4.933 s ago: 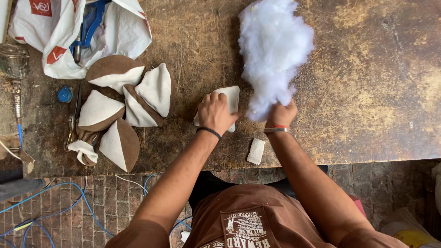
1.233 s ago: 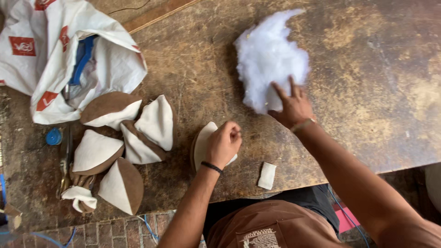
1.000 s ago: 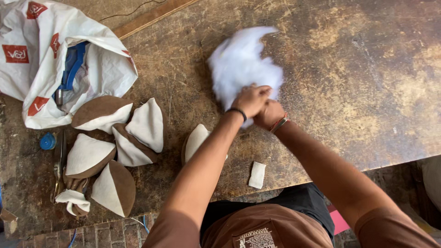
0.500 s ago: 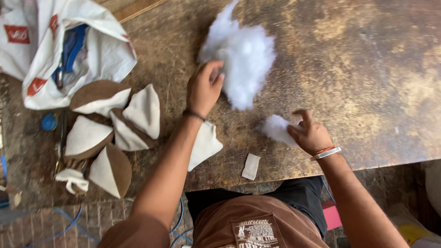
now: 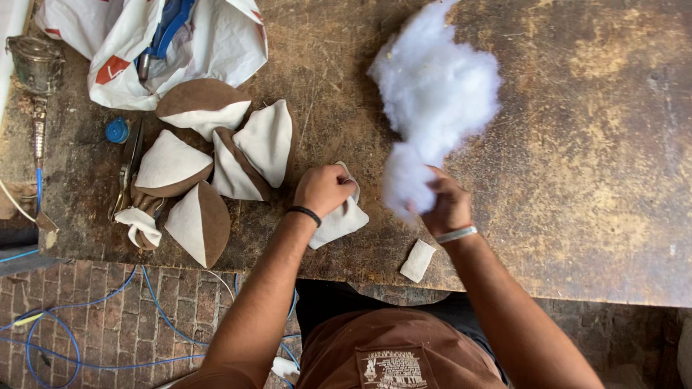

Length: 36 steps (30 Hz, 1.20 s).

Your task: The person repeatedly stuffs white cotton into small triangular fabric pouches by hand. They pick up cotton, push it into the pouch opening, and place the filled pouch on the table. The process is repeated for several pouches.

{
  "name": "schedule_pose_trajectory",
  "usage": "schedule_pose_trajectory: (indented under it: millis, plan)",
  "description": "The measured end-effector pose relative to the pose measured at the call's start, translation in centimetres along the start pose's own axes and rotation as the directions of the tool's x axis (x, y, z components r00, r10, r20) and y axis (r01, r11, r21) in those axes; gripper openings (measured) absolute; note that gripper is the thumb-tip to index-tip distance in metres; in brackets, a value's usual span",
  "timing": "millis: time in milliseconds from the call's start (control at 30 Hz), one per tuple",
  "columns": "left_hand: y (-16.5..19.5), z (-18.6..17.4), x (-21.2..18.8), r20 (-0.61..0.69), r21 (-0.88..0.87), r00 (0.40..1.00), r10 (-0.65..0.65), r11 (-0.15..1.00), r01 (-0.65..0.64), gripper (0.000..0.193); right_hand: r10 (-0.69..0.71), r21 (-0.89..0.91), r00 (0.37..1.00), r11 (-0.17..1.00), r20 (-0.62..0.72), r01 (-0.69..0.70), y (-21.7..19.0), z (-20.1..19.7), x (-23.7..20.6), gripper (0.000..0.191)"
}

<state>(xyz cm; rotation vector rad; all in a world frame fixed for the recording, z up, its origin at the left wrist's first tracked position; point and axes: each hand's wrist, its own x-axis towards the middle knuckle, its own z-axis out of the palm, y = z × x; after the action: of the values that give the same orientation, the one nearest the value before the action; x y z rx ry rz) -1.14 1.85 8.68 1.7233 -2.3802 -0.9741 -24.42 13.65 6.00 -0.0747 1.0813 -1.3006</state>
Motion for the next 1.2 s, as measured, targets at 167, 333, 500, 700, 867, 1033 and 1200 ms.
schedule_pose_trajectory:
  millis: [167, 333, 500, 700, 867, 1033, 1200]
  plan:
    - [-4.3, 0.3, 0.6, 0.093, -0.339, 0.994, -0.061, 0.936, 0.090, 0.018, -0.200, -0.536, 0.967, 0.805, 0.158, 0.254, 6.0, 6.4, 4.2, 0.044]
    - [-7.0, 0.8, 1.2, -0.080, -0.374, 0.996, -0.037, 0.928, 0.004, 0.015, -0.224, -0.762, 0.756, 0.076, 0.615, 0.643, 7.9, 6.9, 3.5, 0.055]
    - [-5.5, 1.5, 1.4, -0.091, -0.379, 0.983, 0.156, 0.908, -0.179, 0.009, 0.278, -0.668, 0.881, -0.576, 0.382, 0.471, 4.8, 11.3, 3.8, 0.057]
    - [-3.7, 2.1, 1.9, -0.106, -0.487, 0.950, 0.295, 0.817, -0.308, 0.017, 0.459, -0.583, 0.870, -0.662, 0.179, 0.470, 2.8, 14.9, 4.5, 0.046]
    - [-4.3, 0.1, 2.2, -0.115, -0.524, 0.967, 0.226, 0.814, -0.253, 0.015, 0.350, -0.662, 0.839, -0.516, 0.416, 0.543, 1.4, 14.0, 4.4, 0.040]
    - [-4.4, 0.1, 0.1, 0.106, -0.673, 0.981, 0.159, 0.738, -0.047, 0.013, -0.383, -0.672, 0.660, 0.124, 0.647, 0.731, 1.8, 6.7, -1.9, 0.062]
    - [-3.0, 3.4, 0.1, -0.121, -0.563, 0.954, 0.275, 0.772, -0.294, 0.006, -0.139, -0.491, 0.958, 0.835, 0.252, 0.250, 4.5, 3.6, -2.4, 0.072]
